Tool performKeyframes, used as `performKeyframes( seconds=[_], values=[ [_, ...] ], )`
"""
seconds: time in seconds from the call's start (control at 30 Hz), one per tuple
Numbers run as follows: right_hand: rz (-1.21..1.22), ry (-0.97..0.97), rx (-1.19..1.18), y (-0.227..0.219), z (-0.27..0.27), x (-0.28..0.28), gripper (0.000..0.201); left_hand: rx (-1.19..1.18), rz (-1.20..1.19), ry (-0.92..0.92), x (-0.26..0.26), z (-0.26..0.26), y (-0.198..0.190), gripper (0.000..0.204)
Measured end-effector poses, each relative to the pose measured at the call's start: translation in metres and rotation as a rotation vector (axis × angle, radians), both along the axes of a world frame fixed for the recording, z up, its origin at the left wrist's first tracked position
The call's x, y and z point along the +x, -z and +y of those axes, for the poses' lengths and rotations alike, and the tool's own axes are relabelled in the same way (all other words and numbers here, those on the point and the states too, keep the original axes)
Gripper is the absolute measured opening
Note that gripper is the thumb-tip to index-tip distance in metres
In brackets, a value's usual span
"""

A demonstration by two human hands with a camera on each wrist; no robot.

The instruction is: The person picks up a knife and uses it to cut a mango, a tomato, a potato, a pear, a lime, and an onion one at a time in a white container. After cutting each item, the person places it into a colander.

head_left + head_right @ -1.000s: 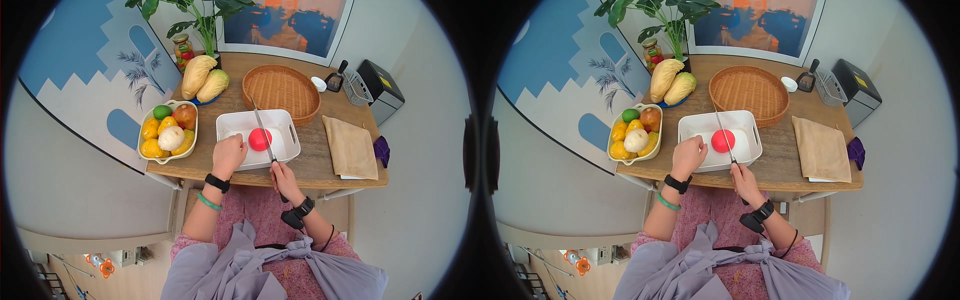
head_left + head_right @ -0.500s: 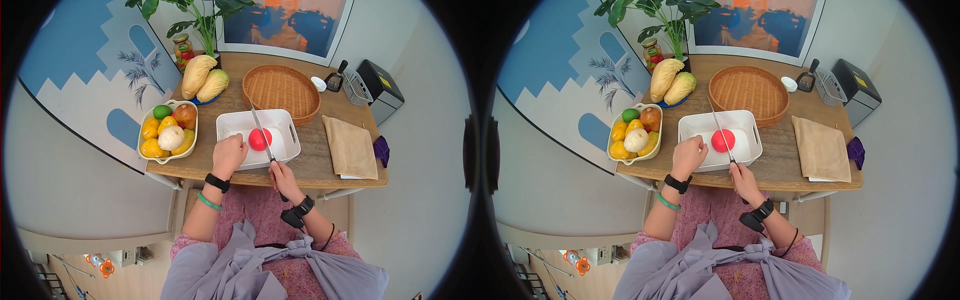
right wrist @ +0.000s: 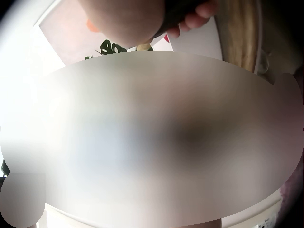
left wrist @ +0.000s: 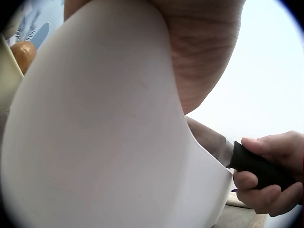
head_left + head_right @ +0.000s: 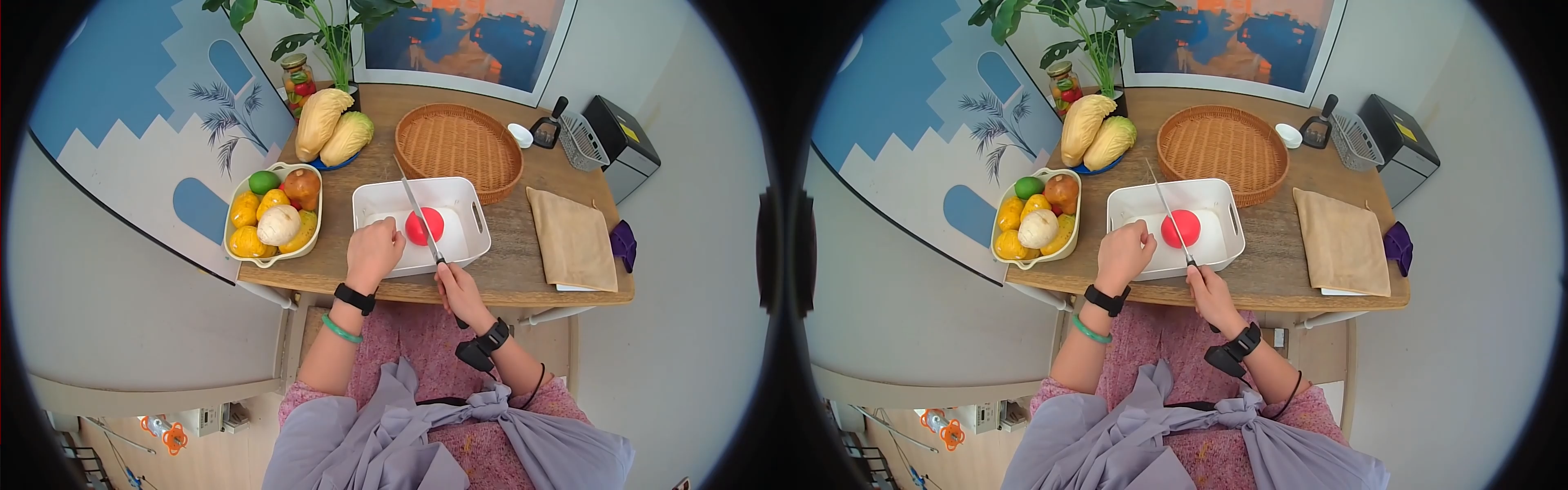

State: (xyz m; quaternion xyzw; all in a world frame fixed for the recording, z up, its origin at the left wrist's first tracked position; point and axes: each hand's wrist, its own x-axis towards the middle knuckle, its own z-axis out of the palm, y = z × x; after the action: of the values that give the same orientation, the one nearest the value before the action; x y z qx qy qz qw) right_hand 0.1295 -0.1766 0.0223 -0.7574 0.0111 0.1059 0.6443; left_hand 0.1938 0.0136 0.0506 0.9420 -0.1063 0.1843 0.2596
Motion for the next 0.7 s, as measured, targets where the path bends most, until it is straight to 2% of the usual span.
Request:
performKeyframes(
  seconds=[0.7],
  values=[
    [0.006,-0.031,0.016,0.0009,0.0030,0.0004,0.038,-0.011,-0.013,-0.006,0.0003,-0.0013,0.0019,0.016]
  ],
)
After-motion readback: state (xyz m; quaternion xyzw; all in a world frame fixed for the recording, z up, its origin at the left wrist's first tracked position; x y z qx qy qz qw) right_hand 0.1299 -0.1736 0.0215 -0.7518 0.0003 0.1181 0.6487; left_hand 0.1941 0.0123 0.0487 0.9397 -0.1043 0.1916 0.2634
